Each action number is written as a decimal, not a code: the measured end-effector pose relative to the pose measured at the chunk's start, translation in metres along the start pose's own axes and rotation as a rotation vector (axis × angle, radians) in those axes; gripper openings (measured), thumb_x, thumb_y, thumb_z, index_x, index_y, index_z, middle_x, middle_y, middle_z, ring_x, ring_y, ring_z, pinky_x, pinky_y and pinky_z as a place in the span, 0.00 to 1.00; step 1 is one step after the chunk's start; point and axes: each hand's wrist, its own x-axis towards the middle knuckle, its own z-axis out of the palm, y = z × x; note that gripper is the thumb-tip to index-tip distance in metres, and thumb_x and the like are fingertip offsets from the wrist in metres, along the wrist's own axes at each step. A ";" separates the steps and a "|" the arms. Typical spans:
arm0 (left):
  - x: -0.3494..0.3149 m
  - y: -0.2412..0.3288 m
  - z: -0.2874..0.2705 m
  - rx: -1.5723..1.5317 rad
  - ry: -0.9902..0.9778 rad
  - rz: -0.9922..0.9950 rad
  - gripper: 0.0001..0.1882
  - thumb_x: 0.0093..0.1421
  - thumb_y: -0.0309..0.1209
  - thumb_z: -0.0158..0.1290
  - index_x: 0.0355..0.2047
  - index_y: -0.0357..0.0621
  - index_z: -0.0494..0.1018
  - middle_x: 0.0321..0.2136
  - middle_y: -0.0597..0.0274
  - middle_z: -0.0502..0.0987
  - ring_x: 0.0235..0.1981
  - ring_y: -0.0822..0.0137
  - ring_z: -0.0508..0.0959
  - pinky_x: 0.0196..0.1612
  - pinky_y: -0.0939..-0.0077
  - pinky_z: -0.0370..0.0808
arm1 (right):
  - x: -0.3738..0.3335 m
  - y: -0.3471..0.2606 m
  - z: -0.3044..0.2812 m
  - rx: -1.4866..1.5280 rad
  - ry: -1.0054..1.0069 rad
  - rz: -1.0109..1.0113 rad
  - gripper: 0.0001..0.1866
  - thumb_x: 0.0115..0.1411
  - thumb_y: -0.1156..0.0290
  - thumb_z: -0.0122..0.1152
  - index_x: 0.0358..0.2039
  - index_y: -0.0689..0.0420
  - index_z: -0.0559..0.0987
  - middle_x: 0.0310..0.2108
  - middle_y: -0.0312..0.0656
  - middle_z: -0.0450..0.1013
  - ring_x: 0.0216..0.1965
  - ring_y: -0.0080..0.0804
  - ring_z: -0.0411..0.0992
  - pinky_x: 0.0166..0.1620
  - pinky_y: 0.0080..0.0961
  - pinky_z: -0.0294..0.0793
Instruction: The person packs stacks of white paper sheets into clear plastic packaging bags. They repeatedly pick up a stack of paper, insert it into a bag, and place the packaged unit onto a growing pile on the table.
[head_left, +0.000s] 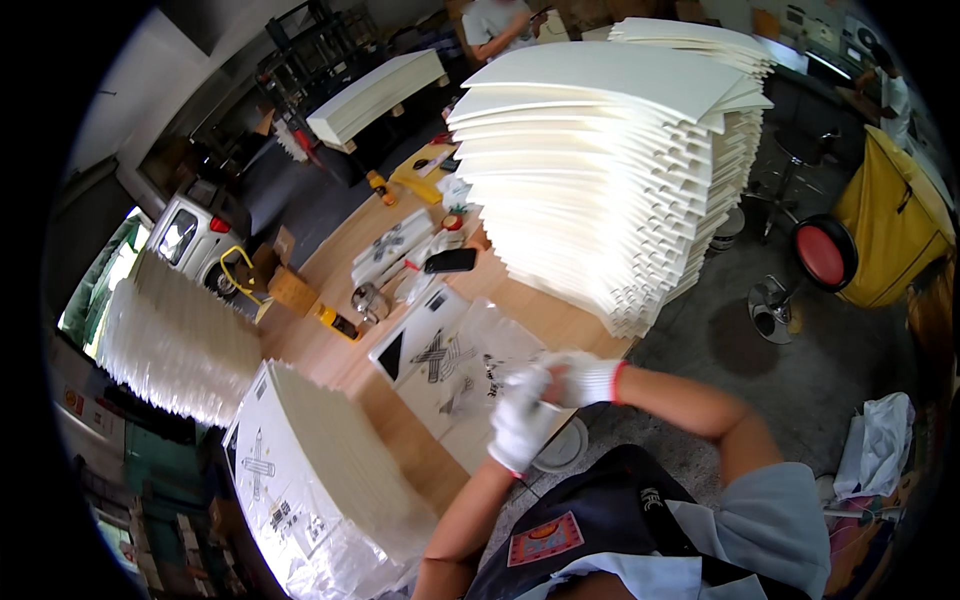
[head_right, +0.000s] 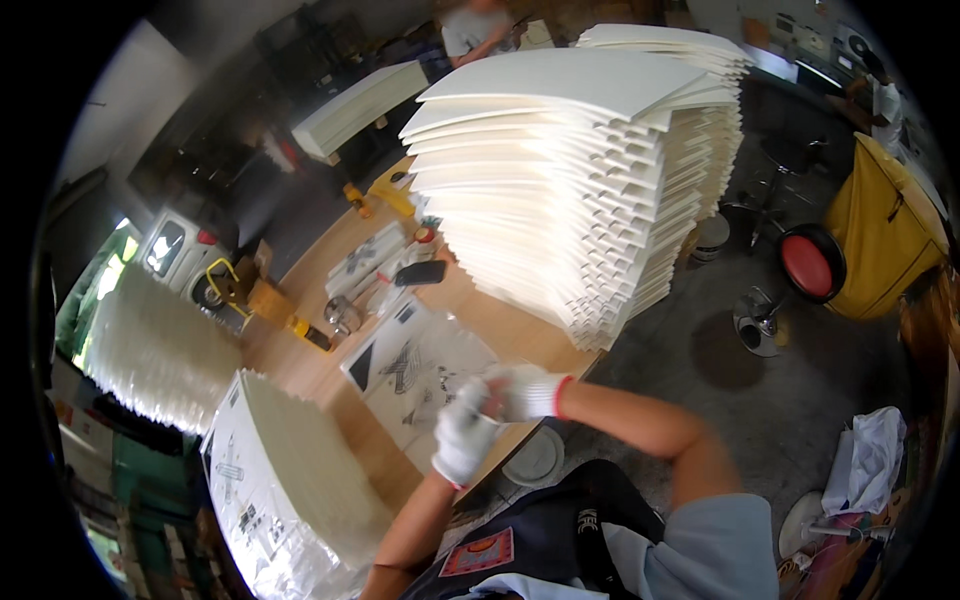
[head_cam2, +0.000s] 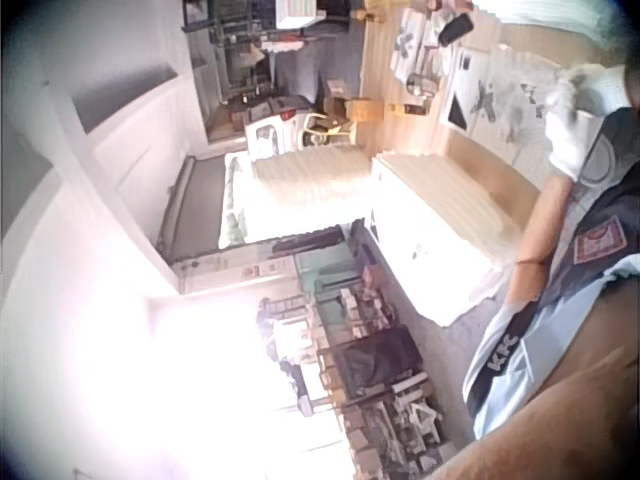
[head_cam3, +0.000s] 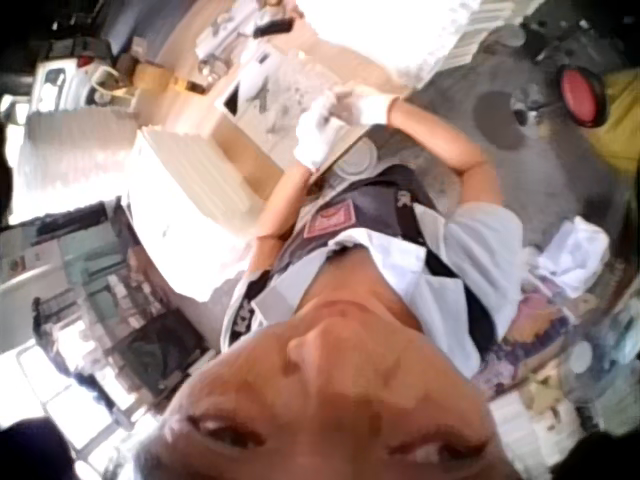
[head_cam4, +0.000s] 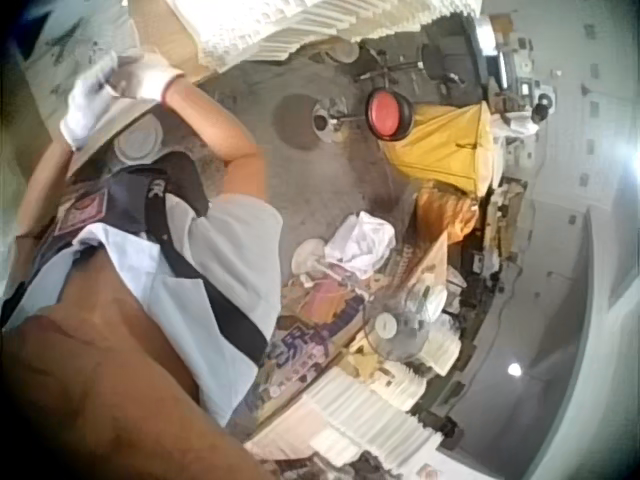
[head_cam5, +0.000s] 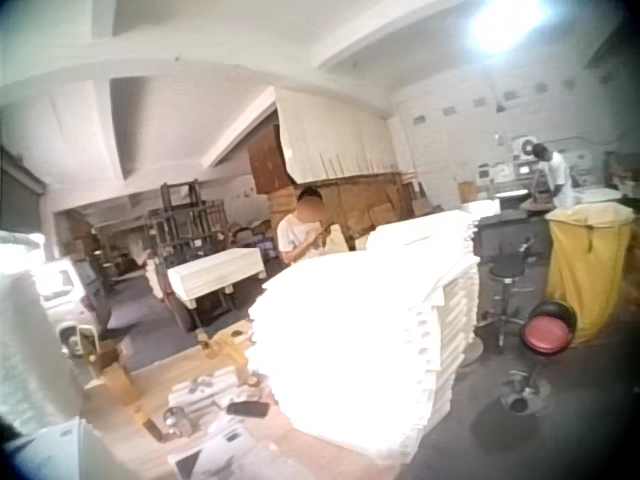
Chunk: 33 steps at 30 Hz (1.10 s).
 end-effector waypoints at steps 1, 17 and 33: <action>0.010 -0.002 -0.008 -0.025 0.035 -0.033 0.12 0.66 0.27 0.53 0.49 0.43 0.78 0.25 0.67 0.76 0.24 0.73 0.75 0.28 0.77 0.73 | -0.010 0.009 -0.012 0.003 0.055 -0.011 0.23 0.68 0.49 0.50 0.55 0.50 0.78 0.49 0.48 0.78 0.49 0.44 0.78 0.52 0.39 0.76; 0.132 0.026 -0.071 -0.342 -0.094 -0.091 0.24 0.69 0.35 0.47 0.62 0.36 0.65 0.59 0.48 0.73 0.34 0.69 0.81 0.44 0.73 0.79 | -0.180 0.100 -0.231 -0.665 1.086 0.219 0.17 0.68 0.60 0.50 0.47 0.55 0.80 0.43 0.46 0.79 0.46 0.43 0.76 0.51 0.31 0.73; 0.155 0.179 -0.154 -0.355 -0.019 -0.522 0.11 0.62 0.27 0.53 0.43 0.34 0.75 0.33 0.54 0.81 0.32 0.67 0.83 0.34 0.73 0.81 | -0.142 -0.001 -0.163 -0.646 1.128 0.333 0.26 0.65 0.52 0.60 0.61 0.47 0.74 0.38 0.40 0.79 0.32 0.35 0.78 0.27 0.34 0.74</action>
